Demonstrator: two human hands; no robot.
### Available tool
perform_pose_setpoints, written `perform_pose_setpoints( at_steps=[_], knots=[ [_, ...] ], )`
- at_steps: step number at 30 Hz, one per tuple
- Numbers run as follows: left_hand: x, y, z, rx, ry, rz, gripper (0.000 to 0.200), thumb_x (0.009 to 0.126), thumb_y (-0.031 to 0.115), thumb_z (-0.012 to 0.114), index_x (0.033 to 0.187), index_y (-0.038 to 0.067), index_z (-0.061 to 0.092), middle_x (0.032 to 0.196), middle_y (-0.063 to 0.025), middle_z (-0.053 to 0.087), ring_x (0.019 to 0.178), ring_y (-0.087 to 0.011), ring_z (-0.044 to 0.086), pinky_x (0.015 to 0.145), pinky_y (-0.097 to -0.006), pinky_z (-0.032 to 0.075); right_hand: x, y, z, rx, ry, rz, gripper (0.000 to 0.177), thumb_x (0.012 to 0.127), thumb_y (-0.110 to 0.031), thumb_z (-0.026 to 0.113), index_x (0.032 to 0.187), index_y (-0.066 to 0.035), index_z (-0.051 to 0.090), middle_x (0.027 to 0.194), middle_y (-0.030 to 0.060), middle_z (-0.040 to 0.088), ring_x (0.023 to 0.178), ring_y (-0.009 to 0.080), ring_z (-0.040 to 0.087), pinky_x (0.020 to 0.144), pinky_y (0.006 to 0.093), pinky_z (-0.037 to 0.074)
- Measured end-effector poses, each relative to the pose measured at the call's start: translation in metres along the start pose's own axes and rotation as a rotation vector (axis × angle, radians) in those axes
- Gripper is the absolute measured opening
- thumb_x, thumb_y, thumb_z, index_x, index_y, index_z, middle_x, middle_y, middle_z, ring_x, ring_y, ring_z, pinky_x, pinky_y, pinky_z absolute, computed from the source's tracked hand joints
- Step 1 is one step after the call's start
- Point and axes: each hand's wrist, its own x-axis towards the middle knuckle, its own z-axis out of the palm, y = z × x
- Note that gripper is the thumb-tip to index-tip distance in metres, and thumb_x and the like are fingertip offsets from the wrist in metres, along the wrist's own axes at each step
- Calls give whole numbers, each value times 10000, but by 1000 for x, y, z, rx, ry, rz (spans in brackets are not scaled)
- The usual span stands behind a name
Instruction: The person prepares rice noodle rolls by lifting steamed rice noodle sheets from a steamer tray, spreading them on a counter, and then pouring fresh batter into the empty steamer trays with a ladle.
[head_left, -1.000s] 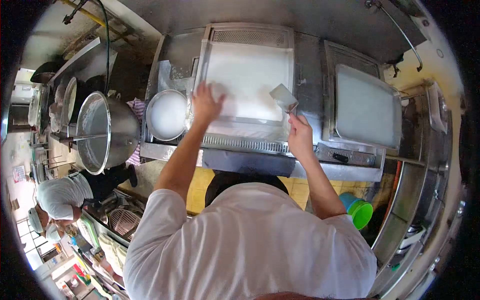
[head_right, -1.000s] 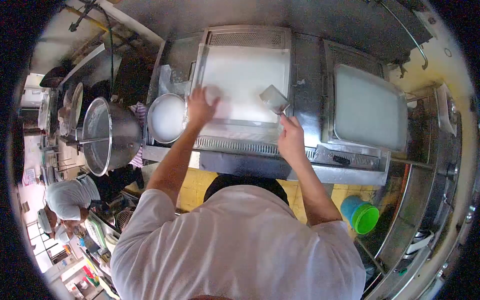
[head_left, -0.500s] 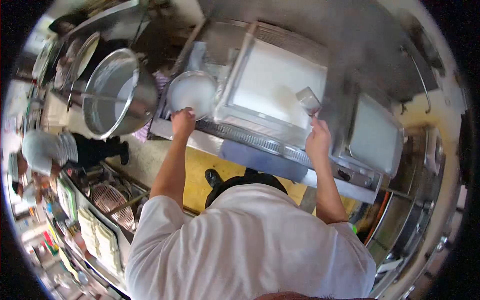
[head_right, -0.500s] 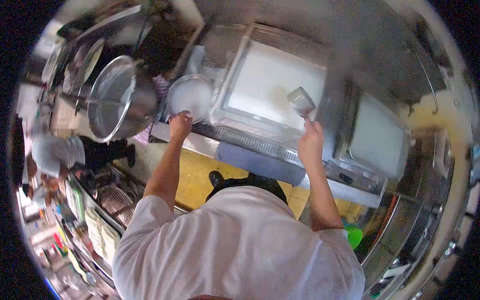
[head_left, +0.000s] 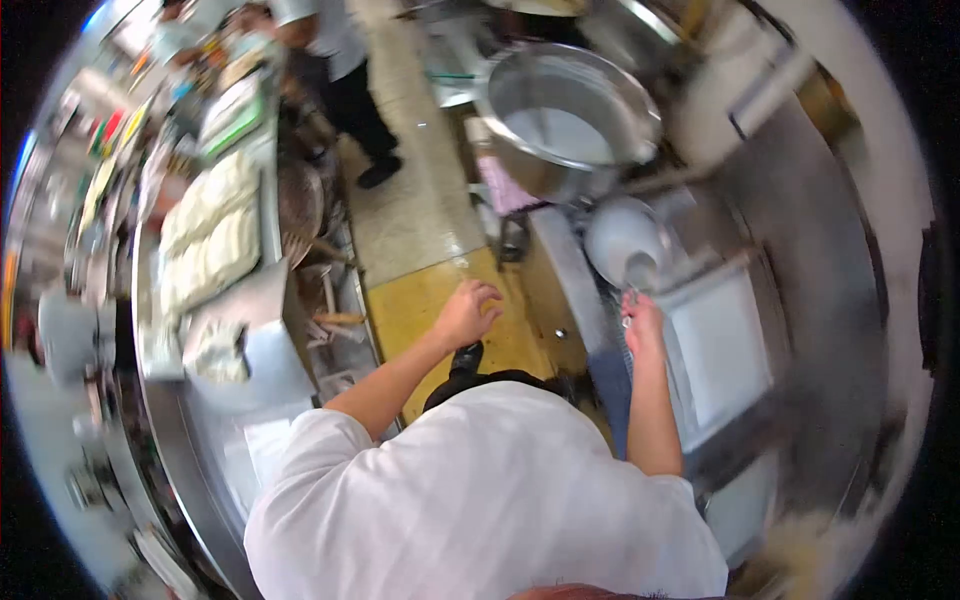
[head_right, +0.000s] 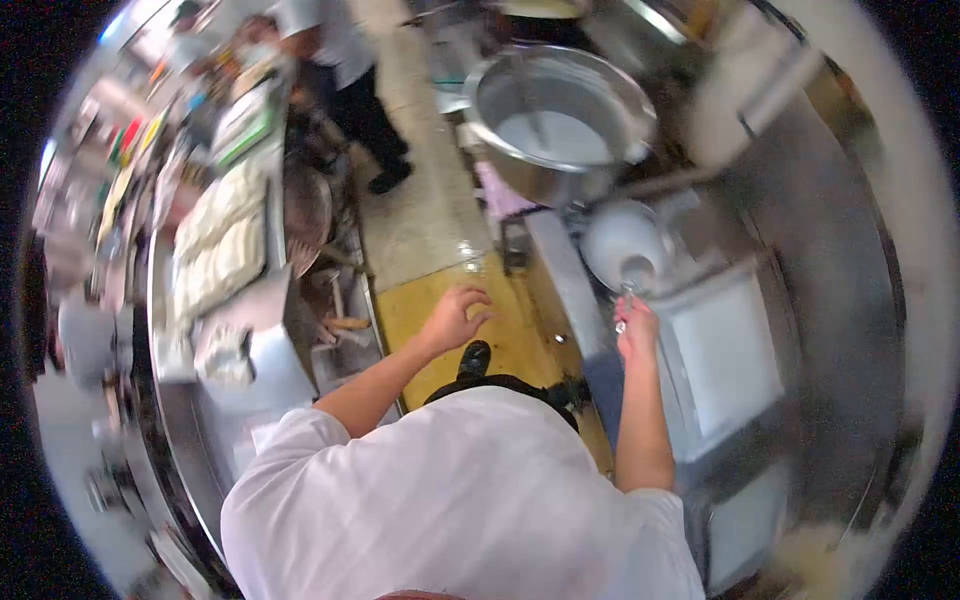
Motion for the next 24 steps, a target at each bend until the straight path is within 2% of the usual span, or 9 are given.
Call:
perform_pose_setpoints(
  at_steps=[2,4,8,12,13,15,17,21,24],
  knots=[
    [-26,-20,-25,13,55,-51,178,832,166,739,982,74,715,1126,-148,667,1103,-365,583,986,-438,480,36,14,8,35,19,80,461,827,164,467,1273,54,509,1096,99,601,879,161,614,633,251,478],
    [-50,-37,-47,3,114,-135,181,848,165,724,1000,68,711,1110,-147,673,1092,-366,590,972,-435,485,71,27,8,92,22,107,337,855,153,466,1150,30,574,937,84,616,757,156,593,606,262,485],
    [-90,-64,-102,4,283,-281,181,854,156,718,1010,64,711,1087,-151,679,1088,-362,597,960,-434,488,126,52,2,215,68,168,239,879,133,461,1073,34,559,928,109,611,754,203,601,642,307,520],
    [-135,-100,-163,109,539,-404,202,868,143,724,1043,42,719,1033,-155,712,975,-317,673,877,-402,531,115,73,54,316,105,231,152,898,102,476,1020,39,540,904,129,612,732,239,598,664,331,539],
    [-147,-111,-177,94,610,-466,203,873,144,721,1045,35,723,1012,-154,723,930,-301,694,840,-393,546,110,86,63,243,-113,211,125,903,77,517,1020,38,539,894,134,609,732,238,599,677,343,548],
    [-170,-122,-217,37,742,-625,236,888,160,707,1082,26,717,947,-158,739,841,-263,720,768,-370,557,87,107,98,161,-185,253,132,905,67,533,1034,42,546,884,133,610,728,235,599,677,340,547],
    [-195,-137,-258,179,882,-698,223,910,206,667,1042,31,703,910,-174,730,836,-338,714,762,-439,557,27,123,158,-3,-244,277,176,905,48,562,1081,51,559,872,126,620,726,225,605,670,329,545],
    [-241,-167,-334,562,880,-1187,491,914,465,642,1125,22,622,946,-236,719,901,-416,700,803,-496,541,-55,148,234,-451,-435,207,261,913,6,603,1171,45,598,890,112,656,747,194,627,655,306,536],
    [-264,-205,-366,633,881,-1350,670,874,598,635,1123,-23,605,1051,-264,701,980,-445,681,852,-513,523,-90,157,256,-789,-594,64,224,925,-61,633,1130,27,657,893,92,683,766,179,643,682,314,540]
  ],
)
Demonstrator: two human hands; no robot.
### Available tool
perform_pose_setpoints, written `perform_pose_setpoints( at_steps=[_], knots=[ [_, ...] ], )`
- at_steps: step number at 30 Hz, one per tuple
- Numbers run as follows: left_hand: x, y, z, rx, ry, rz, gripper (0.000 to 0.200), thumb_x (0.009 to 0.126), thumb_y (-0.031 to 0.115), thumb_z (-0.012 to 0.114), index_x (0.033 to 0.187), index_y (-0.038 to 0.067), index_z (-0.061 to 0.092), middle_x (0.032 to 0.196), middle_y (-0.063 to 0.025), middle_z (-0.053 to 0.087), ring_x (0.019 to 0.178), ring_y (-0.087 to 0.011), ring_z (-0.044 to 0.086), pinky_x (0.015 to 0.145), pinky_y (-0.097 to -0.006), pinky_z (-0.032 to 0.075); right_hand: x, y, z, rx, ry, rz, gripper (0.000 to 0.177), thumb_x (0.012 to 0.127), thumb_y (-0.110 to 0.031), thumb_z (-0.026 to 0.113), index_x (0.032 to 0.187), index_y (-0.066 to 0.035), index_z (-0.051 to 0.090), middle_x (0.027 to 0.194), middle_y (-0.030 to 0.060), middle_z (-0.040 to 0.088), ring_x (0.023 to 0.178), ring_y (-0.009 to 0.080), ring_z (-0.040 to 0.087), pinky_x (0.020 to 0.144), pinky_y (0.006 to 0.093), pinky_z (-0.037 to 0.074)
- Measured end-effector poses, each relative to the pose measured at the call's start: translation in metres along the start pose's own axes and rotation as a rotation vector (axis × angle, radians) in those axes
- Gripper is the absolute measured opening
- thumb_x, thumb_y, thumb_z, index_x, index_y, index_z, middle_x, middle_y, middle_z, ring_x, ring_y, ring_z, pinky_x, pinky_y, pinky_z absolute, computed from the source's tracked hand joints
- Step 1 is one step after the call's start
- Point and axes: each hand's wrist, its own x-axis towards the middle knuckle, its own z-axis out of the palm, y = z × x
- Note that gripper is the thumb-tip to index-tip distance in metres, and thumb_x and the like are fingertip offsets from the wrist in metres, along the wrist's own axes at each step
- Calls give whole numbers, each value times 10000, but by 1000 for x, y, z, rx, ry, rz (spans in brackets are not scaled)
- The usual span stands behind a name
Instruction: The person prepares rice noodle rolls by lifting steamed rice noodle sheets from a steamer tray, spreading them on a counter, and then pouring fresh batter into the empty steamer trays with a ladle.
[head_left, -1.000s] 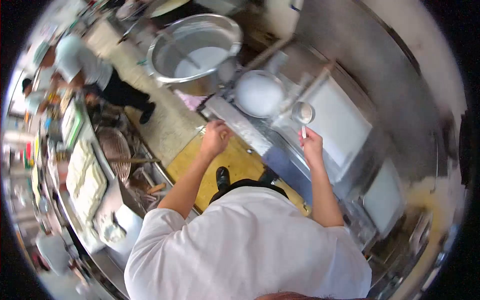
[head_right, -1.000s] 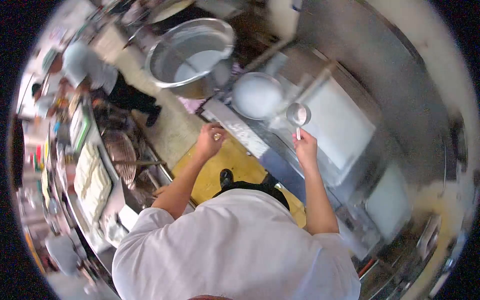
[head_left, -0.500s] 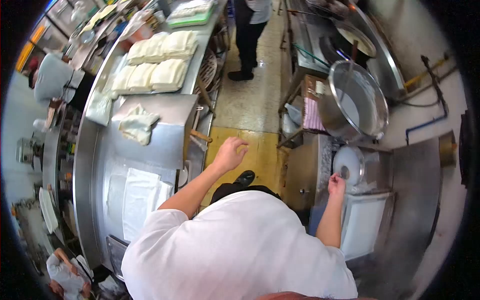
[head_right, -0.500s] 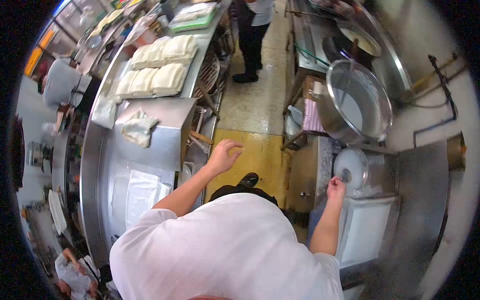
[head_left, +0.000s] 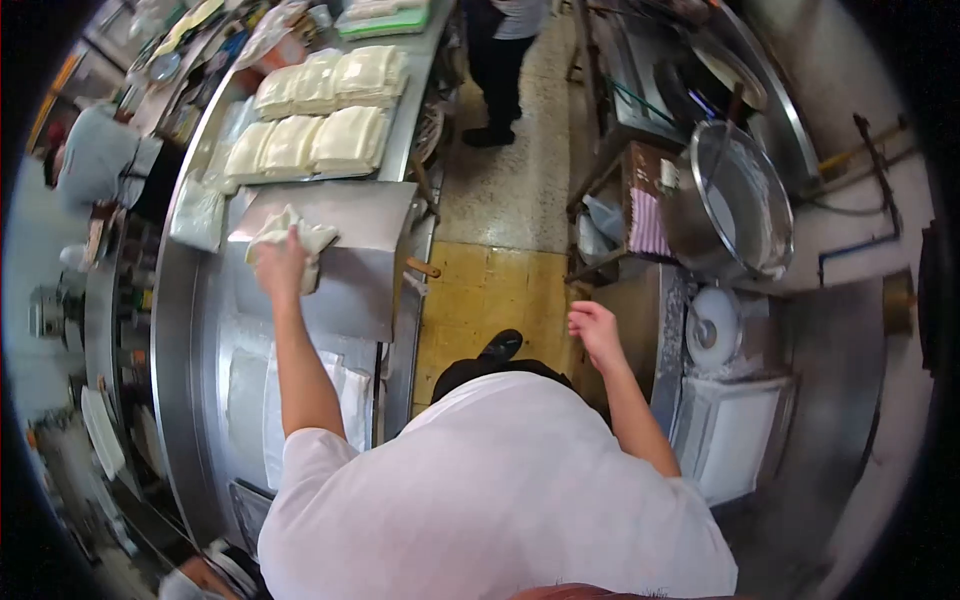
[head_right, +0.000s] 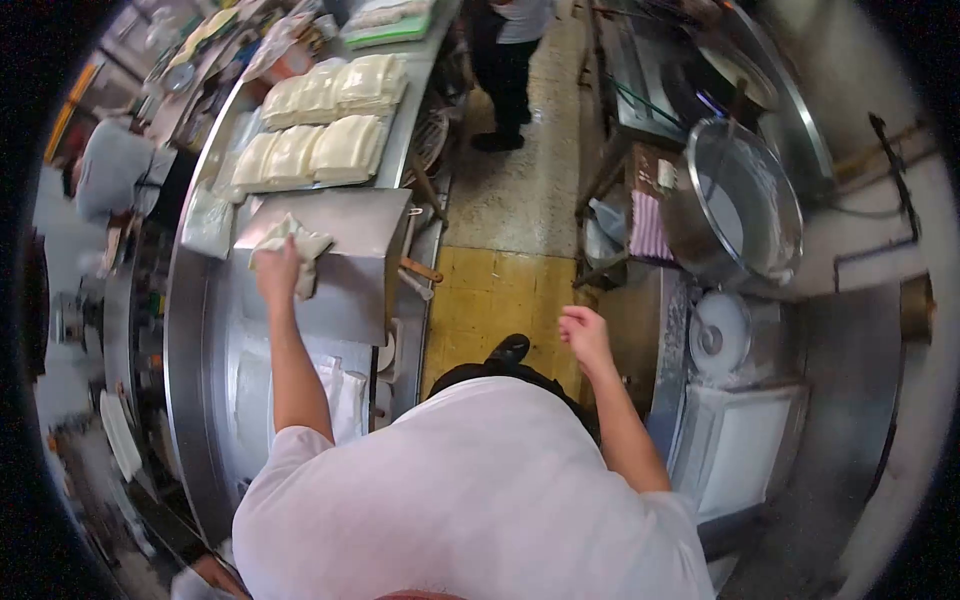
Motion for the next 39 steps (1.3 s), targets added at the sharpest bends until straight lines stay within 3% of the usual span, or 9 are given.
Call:
perform_pose_setpoints(
  at_steps=[3,5,6,11,18,28,34,35,39],
  knots=[
    [45,-31,49,-158,-121,-108,684,823,640,678,964,-29,662,1024,-233,720,938,-389,702,853,-485,525,-12,9,7,-382,-47,-251,237,915,-125,643,1095,24,680,932,132,720,835,215,687,750,351,550],
    [34,-19,45,-414,-129,-161,501,817,451,759,708,-28,664,623,-119,640,520,-205,601,532,-383,480,-35,-6,16,-499,-18,-256,247,902,-134,626,1078,27,690,968,182,723,891,271,702,794,371,550],
    [29,-11,49,-534,-102,-210,498,761,439,780,666,-40,684,590,-132,641,503,-245,604,506,-447,479,-41,-3,13,-516,-9,-266,252,899,-132,611,1073,31,692,990,208,719,919,309,704,812,383,549],
    [77,-65,110,-399,27,-5,442,748,330,675,700,-109,651,649,-184,666,569,-275,589,547,-491,453,-79,11,-9,-569,98,-209,261,897,-125,586,1086,14,698,1026,210,714,949,340,689,846,416,539],
    [-55,31,-26,-281,116,18,500,726,263,696,1061,-97,603,977,-253,685,882,-374,667,844,-475,500,-138,67,-67,-481,289,-132,294,886,-130,541,1086,9,705,1046,236,710,980,397,678,889,458,535],
    [-214,148,-139,-388,131,614,479,754,245,624,1065,-110,544,1041,-236,607,898,-388,595,883,-486,455,-272,157,-137,-384,596,-244,264,881,-119,592,1083,16,695,993,221,717,925,361,700,817,426,552],
    [-362,217,-181,-906,-258,1067,377,755,101,702,1063,-62,556,951,-127,607,866,-261,574,824,-384,487,-369,211,-165,-226,751,-163,256,888,-113,613,1089,26,688,957,203,722,872,301,716,778,380,554],
    [-383,230,-180,-878,-133,1236,360,735,93,724,1011,-54,547,953,-114,603,872,-232,563,826,-358,488,-386,215,-168,-165,797,-123,264,880,-117,596,1083,21,693,979,217,716,911,350,700,813,411,548],
    [-496,282,-183,-1041,-530,1386,335,719,50,701,993,-34,527,933,-99,613,865,-190,577,800,-335,494,-430,250,-179,-109,984,-126,273,892,-123,579,1095,22,690,981,222,716,917,362,700,828,417,548]
  ],
)
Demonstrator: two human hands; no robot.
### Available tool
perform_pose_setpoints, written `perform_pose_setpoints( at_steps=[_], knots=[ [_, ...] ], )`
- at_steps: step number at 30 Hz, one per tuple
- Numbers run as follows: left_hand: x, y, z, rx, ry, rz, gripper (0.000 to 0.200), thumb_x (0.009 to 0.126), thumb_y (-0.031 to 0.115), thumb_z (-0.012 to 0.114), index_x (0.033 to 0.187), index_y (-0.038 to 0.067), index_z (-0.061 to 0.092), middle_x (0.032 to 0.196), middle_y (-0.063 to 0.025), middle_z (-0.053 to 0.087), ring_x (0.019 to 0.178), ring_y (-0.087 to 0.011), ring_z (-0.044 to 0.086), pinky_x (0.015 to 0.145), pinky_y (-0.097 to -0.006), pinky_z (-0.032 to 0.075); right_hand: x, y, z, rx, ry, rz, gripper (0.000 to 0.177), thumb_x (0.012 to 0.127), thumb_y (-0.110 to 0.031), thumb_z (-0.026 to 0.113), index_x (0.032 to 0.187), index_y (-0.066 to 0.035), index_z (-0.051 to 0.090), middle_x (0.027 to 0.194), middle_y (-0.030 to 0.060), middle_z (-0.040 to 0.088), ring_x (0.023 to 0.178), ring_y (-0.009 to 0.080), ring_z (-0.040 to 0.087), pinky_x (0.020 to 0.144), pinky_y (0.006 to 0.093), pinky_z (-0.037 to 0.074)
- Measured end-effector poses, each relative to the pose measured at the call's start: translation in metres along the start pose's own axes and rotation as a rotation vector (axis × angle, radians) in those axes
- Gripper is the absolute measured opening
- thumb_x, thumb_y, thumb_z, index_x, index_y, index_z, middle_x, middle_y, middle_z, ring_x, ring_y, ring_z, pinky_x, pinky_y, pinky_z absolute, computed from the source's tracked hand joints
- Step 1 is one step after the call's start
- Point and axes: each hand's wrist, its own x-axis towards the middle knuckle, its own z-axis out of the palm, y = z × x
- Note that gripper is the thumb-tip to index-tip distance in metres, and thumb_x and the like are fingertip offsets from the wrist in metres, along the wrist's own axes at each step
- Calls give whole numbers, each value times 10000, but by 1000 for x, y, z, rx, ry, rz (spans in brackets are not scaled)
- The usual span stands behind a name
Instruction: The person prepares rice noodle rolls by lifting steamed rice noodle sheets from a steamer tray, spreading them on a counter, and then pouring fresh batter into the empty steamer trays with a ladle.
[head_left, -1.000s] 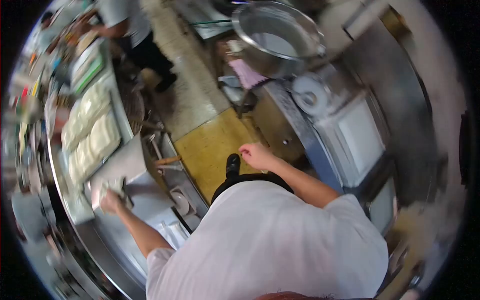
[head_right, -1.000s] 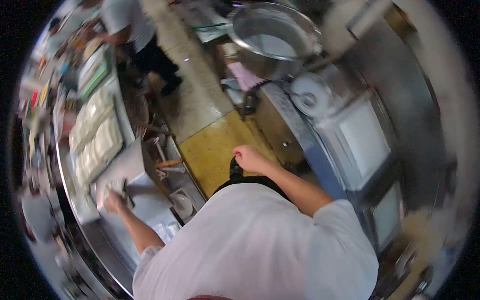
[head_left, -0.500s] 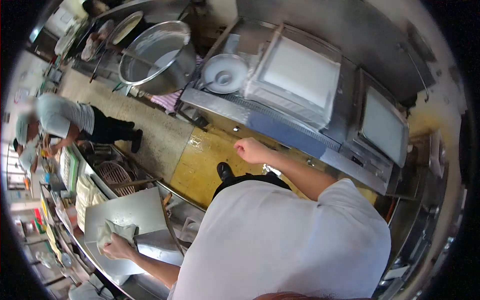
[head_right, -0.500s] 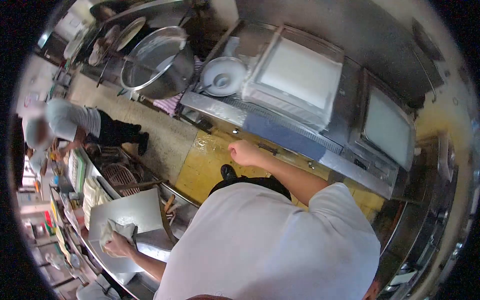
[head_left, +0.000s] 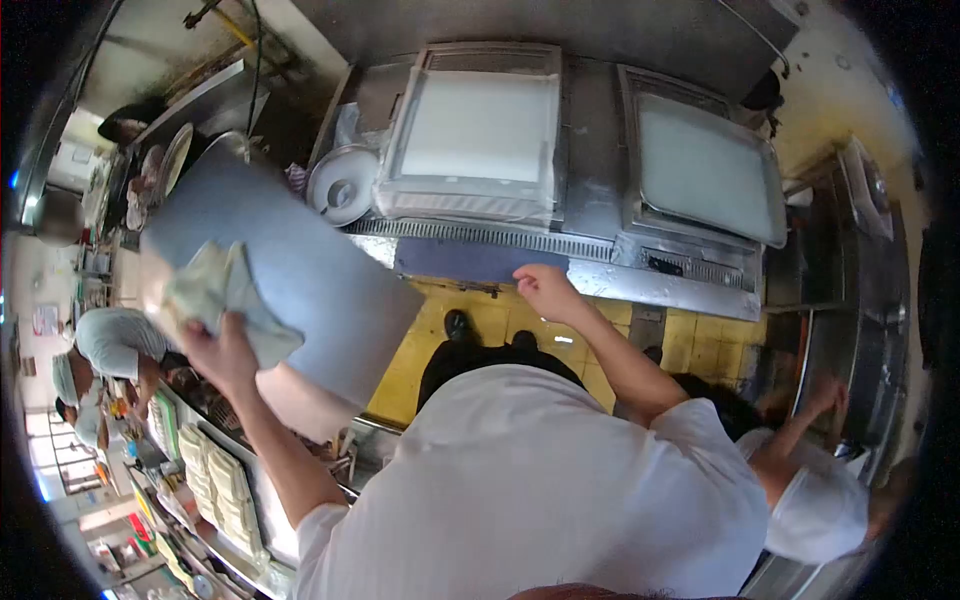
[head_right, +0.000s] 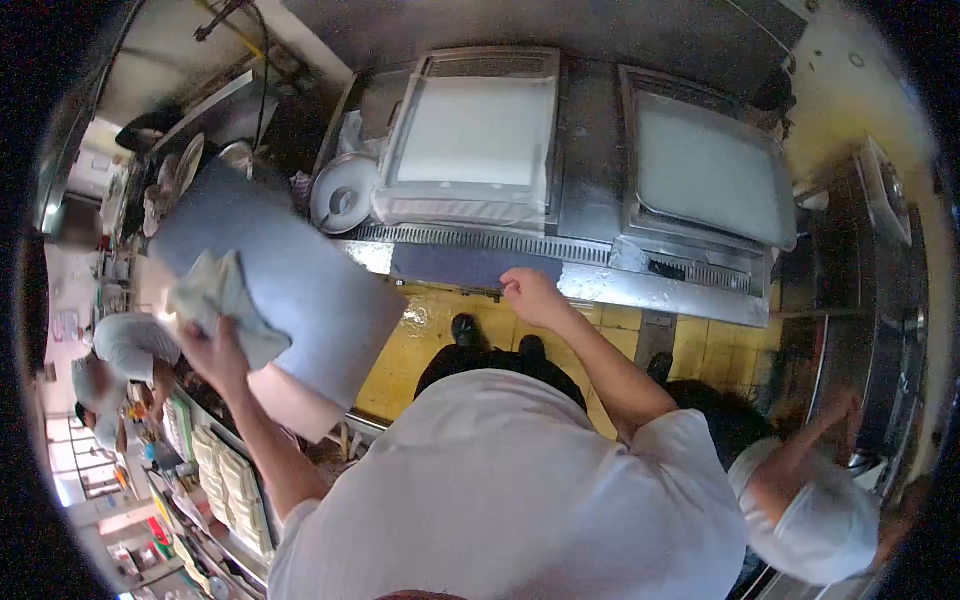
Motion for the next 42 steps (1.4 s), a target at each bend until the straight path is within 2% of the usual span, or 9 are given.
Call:
perform_pose_setpoints(
  at_steps=[4,6,8,10,18,32,37,40,42],
  knots=[
    [32,18,119,-107,-171,168,327,706,92,725,941,-7,519,851,-97,579,813,-196,569,764,-352,484,-27,22,-33,136,155,141,251,921,-128,601,1103,23,686,939,188,727,858,270,710,778,352,547],
    [47,30,181,-140,-323,262,312,742,27,717,969,-4,504,926,-99,604,874,-190,587,772,-333,496,-43,40,-44,173,213,201,247,920,-118,600,1101,25,686,925,184,725,839,266,706,770,349,546],
    [57,52,240,2,-350,286,394,709,185,768,955,-19,538,905,-218,638,859,-352,642,807,-426,502,-59,21,-55,122,307,282,238,909,-92,605,1096,31,687,882,173,719,785,250,691,736,335,541],
    [60,77,293,-30,-472,231,447,715,223,771,1019,-30,562,981,-276,668,934,-419,663,843,-459,510,-72,30,-57,91,367,328,238,904,-89,611,1096,27,689,883,175,719,780,247,688,728,331,538],
    [77,109,460,-91,-656,397,481,740,254,752,1097,-19,581,1018,-276,690,987,-445,666,875,-482,516,-83,0,-45,34,526,561,270,910,-130,641,1125,27,684,939,198,727,823,256,696,766,354,540],
    [67,113,568,-38,-887,442,533,793,299,704,1195,-21,561,1102,-274,688,1040,-429,667,904,-478,525,-50,-24,-24,24,550,703,279,900,-112,639,1129,42,683,968,232,717,888,332,710,805,383,555],
    [61,103,567,-26,-908,409,544,797,310,730,1194,-23,563,1077,-263,698,1025,-415,677,898,-462,533,-13,-19,-25,-42,469,574,264,896,-100,626,1110,43,685,979,250,708,900,372,702,803,394,552],
    [59,89,539,-227,-915,326,513,815,292,754,1173,-25,568,1045,-237,708,967,-369,706,839,-440,550,30,-28,-38,-76,406,451,255,894,-92,617,1102,38,687,985,248,708,904,376,699,803,395,550],
    [51,81,500,-504,-898,149,466,829,238,773,1154,-29,574,1015,-187,718,891,-301,726,758,-395,559,72,-49,-55,-106,374,376,246,891,-91,611,1094,23,689,993,238,709,906,371,699,812,396,546]
  ],
)
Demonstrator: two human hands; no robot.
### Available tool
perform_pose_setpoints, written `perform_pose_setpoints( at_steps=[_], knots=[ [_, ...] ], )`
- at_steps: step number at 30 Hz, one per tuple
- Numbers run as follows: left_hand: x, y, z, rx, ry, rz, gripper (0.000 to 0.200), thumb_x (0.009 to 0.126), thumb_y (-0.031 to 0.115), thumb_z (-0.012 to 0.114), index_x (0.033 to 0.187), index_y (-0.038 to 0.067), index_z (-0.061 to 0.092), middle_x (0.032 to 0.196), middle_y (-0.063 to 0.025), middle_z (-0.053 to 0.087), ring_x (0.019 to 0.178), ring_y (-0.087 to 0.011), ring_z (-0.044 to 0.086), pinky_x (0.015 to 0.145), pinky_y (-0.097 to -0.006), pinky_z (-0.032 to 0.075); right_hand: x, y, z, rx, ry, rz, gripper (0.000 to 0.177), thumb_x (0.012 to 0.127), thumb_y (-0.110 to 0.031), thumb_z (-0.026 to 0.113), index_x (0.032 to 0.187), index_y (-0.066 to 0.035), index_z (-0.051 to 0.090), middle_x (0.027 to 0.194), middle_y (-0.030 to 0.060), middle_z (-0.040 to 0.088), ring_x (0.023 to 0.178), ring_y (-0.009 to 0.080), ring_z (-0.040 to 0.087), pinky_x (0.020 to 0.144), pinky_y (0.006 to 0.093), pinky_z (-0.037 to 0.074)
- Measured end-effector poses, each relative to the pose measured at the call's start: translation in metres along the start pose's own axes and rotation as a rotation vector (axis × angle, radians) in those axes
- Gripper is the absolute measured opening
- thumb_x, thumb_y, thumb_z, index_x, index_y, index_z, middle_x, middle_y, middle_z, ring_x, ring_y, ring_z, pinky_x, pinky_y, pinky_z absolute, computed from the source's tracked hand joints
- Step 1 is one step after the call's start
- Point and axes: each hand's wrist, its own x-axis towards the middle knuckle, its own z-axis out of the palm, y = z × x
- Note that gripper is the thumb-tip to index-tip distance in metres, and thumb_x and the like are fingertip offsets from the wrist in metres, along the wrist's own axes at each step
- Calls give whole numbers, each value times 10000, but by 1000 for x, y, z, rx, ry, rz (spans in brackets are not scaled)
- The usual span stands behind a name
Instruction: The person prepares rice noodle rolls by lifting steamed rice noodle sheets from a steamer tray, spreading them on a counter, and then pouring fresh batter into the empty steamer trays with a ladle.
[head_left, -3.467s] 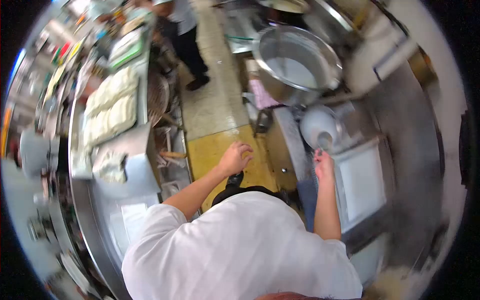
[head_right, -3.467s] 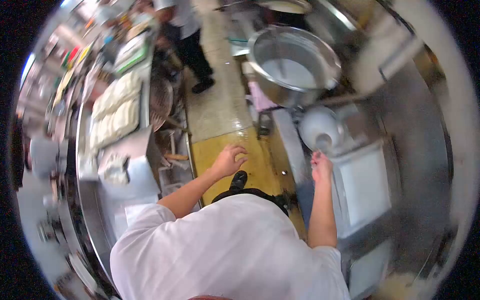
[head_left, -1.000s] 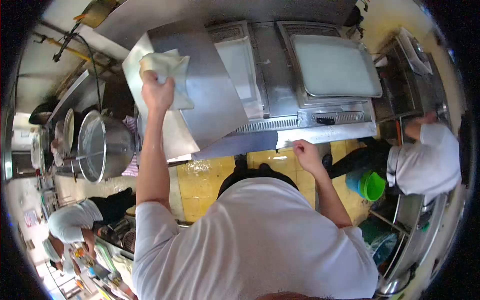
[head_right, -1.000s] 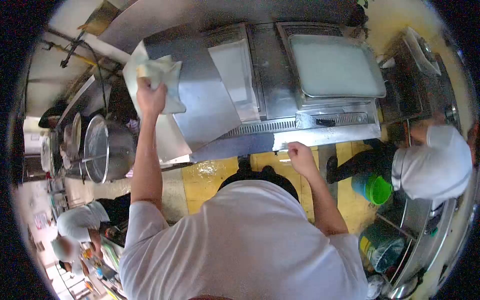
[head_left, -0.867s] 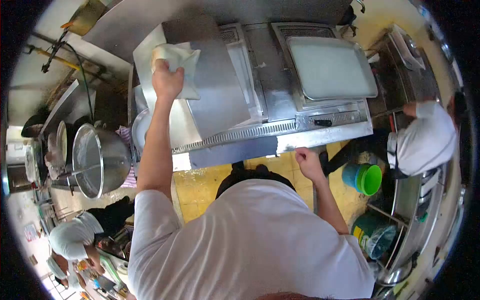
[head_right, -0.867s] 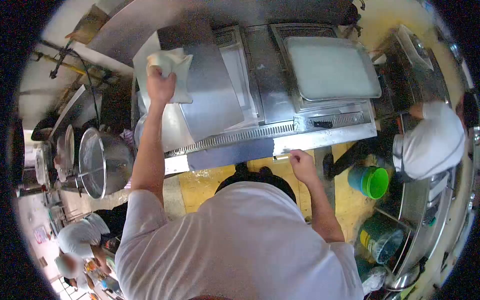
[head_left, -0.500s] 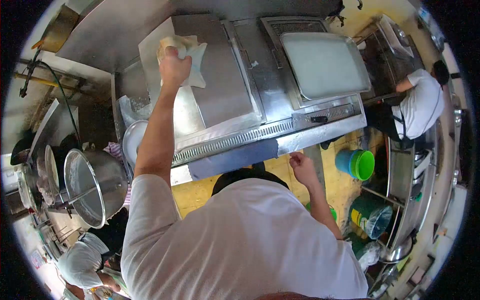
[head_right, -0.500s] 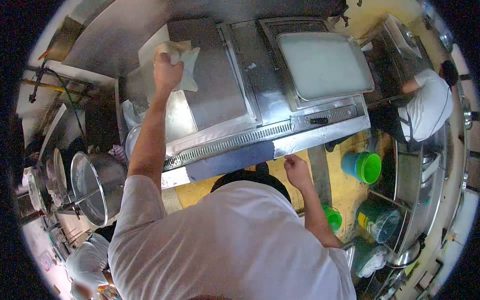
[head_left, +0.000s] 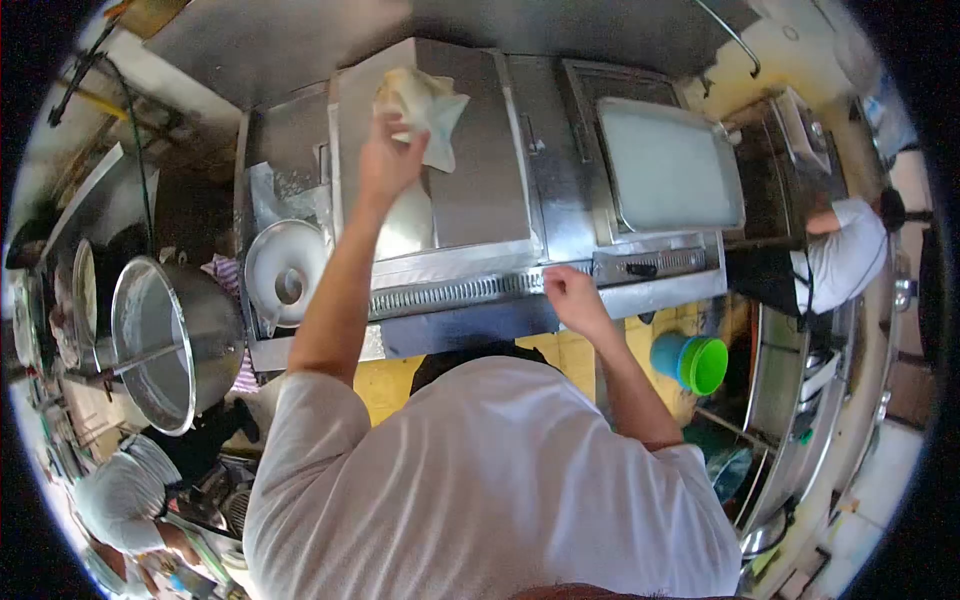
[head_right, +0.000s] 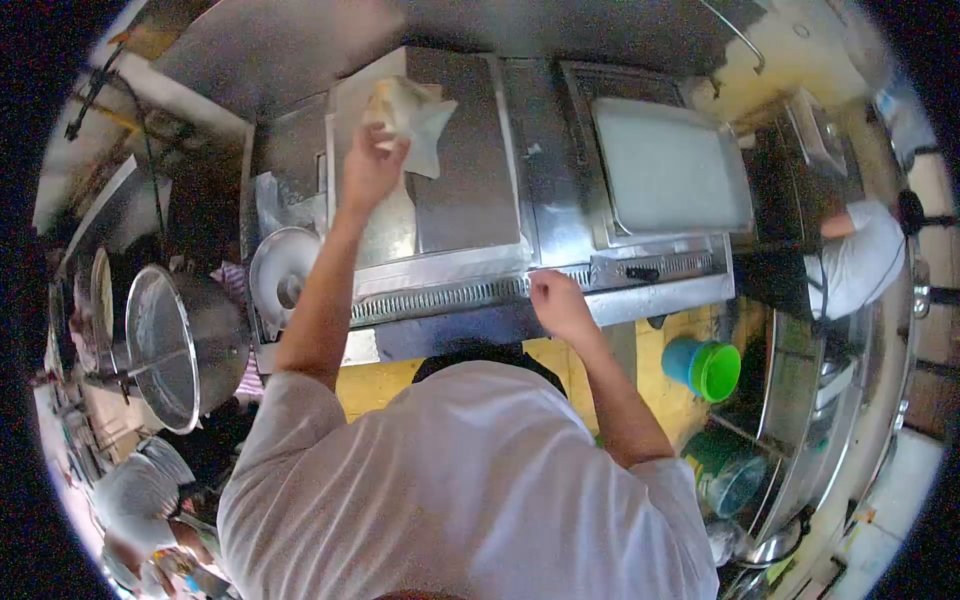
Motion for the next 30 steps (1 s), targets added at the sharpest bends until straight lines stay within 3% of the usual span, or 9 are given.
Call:
perform_pose_setpoints(
  at_steps=[3,4,8,12,14,16,21,26,30],
  knots=[
    [-80,-21,-16,-128,6,82,393,841,159,759,1164,17,586,983,-133,714,778,-222,706,692,-352,552,71,-28,1,-78,7,-219,251,895,-138,620,1107,-19,682,989,204,715,902,347,701,805,395,542],
    [-112,-24,-24,-119,-7,99,381,841,142,757,1167,37,591,975,-124,711,756,-207,695,685,-338,550,90,-57,-1,-20,4,-189,274,889,-140,625,1129,-22,681,993,194,720,913,335,705,815,392,544],
    [-240,-46,-44,-272,-149,-249,246,863,123,735,1069,32,636,910,-115,710,746,-167,676,676,-323,547,186,-125,16,-6,38,-316,434,877,-157,642,1278,3,600,990,185,729,922,343,707,849,411,543],
    [-308,-46,-75,-187,-17,-308,205,883,114,715,1052,17,653,870,-117,723,760,-178,688,707,-325,557,279,-175,61,-231,116,-314,539,871,-223,662,1328,33,536,1101,251,693,1024,398,680,907,462,528],
    [-325,-50,-88,-159,42,-416,209,891,118,708,1067,14,665,876,-128,730,766,-207,701,711,-334,561,295,-190,79,-326,145,-299,571,874,-269,674,1339,26,522,1148,262,679,1061,412,669,927,474,519],
    [-330,-53,-104,-130,128,-431,204,889,116,710,1061,15,667,873,-127,729,761,-207,700,704,-334,560,299,-205,86,-556,67,-259,579,871,-197,602,1359,88,474,1206,356,616,1148,473,609,988,504,490],
    [-326,-58,-136,-104,353,-439,185,890,98,706,1053,18,669,860,-127,730,739,-192,694,680,-326,552,304,-199,96,-551,135,-249,596,865,-126,528,1396,117,408,1237,371,593,1143,487,606,998,508,481],
    [-317,-54,-152,-18,391,-419,172,896,93,697,1043,6,675,866,-131,731,736,-199,693,678,-331,553,311,-193,104,-518,122,-206,639,851,-110,532,1413,143,363,1240,358,599,1163,488,593,1012,500,469],
    [-308,-43,-145,-4,322,-395,186,900,102,688,1061,8,678,887,-134,732,741,-213,694,701,-334,556,324,-170,113,-533,212,-269,559,904,-158,516,1366,132,395,1216,363,609,1102,495,626,952,512,504]
  ],
)
